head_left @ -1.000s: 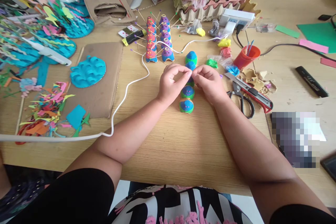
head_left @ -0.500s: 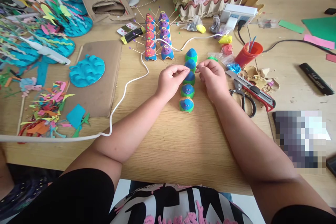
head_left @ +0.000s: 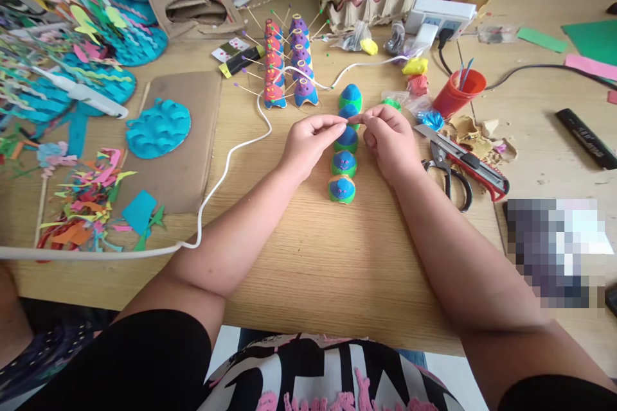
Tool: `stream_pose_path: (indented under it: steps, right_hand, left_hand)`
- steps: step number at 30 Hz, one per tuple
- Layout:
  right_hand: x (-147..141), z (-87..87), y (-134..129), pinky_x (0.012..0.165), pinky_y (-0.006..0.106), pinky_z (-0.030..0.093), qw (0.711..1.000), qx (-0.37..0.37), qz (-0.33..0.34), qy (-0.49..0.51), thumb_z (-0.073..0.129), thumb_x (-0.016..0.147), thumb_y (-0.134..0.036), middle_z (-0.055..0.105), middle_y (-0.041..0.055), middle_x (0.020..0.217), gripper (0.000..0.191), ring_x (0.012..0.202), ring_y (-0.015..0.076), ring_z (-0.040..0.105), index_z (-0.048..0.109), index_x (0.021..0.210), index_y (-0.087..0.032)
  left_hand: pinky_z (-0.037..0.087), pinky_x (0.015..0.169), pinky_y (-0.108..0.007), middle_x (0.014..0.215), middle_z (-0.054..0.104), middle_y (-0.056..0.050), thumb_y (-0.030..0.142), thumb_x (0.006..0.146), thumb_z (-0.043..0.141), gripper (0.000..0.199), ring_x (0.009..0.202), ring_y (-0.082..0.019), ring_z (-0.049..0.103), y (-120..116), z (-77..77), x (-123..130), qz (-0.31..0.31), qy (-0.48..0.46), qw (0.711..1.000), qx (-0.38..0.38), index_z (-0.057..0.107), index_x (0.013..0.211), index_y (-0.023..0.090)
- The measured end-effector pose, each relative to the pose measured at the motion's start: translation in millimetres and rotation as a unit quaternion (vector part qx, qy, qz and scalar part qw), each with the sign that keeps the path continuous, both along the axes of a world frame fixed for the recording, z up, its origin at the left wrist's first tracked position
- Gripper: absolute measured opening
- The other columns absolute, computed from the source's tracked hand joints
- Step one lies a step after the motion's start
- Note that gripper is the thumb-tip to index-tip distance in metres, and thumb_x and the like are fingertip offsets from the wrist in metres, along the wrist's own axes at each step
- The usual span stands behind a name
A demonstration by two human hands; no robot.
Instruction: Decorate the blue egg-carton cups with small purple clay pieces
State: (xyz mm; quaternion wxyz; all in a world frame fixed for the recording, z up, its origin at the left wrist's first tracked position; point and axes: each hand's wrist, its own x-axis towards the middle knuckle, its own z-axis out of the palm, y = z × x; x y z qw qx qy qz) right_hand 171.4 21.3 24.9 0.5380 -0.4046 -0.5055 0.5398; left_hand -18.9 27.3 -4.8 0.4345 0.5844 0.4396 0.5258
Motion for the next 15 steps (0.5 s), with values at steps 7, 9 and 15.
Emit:
stream_pose_path:
  steps: [7, 9, 15]
  right_hand:
    - [-1.0, -1.3, 1.5, 0.057, 0.028, 0.035, 1.0, -0.009, 0.005, 0.005, 0.086, 0.092, -0.058, 0.076, -0.0001, 0.088, 0.042, 0.064, 0.0104, 0.043, 0.058, 0.088, -0.026]
    - [-1.2, -1.0, 1.1, 0.056, 0.027, 0.035, 1.0, -0.013, 0.001, 0.003, 0.086, 0.092, -0.057, 0.076, 0.0002, 0.089, 0.042, 0.063, 0.0101, 0.042, 0.059, 0.087, -0.026]
    - [-1.3, -0.6, 1.4, 0.055, 0.027, 0.033, 1.0, -0.018, 0.008, -0.005, 0.085, 0.093, -0.053, 0.076, -0.0001, 0.088, 0.039, 0.061, 0.0094, 0.04, 0.058, 0.087, -0.026]
  left_hand:
    - [0.069, 0.1, -0.04, 0.113, 0.087, -0.004, 0.046, 0.1, 0.085, 0.022, 0.108, -0.022, 0.082, 8.6, -4.3, -6.7, 0.038, 0.012, 0.998, 0.039, 0.085, 0.108, 0.025]
    - [0.069, 0.098, -0.038, 0.114, 0.087, -0.005, 0.047, 0.102, 0.084, 0.022, 0.108, -0.021, 0.082, 11.4, -6.7, -8.3, 0.062, 0.012, 0.997, 0.039, 0.084, 0.109, 0.026]
    - [0.065, 0.093, -0.031, 0.109, 0.084, -0.003, 0.044, 0.105, 0.078, 0.017, 0.1, -0.017, 0.077, 16.2, -11.2, -7.0, 0.101, 0.016, 0.994, 0.042, 0.077, 0.109, 0.027]
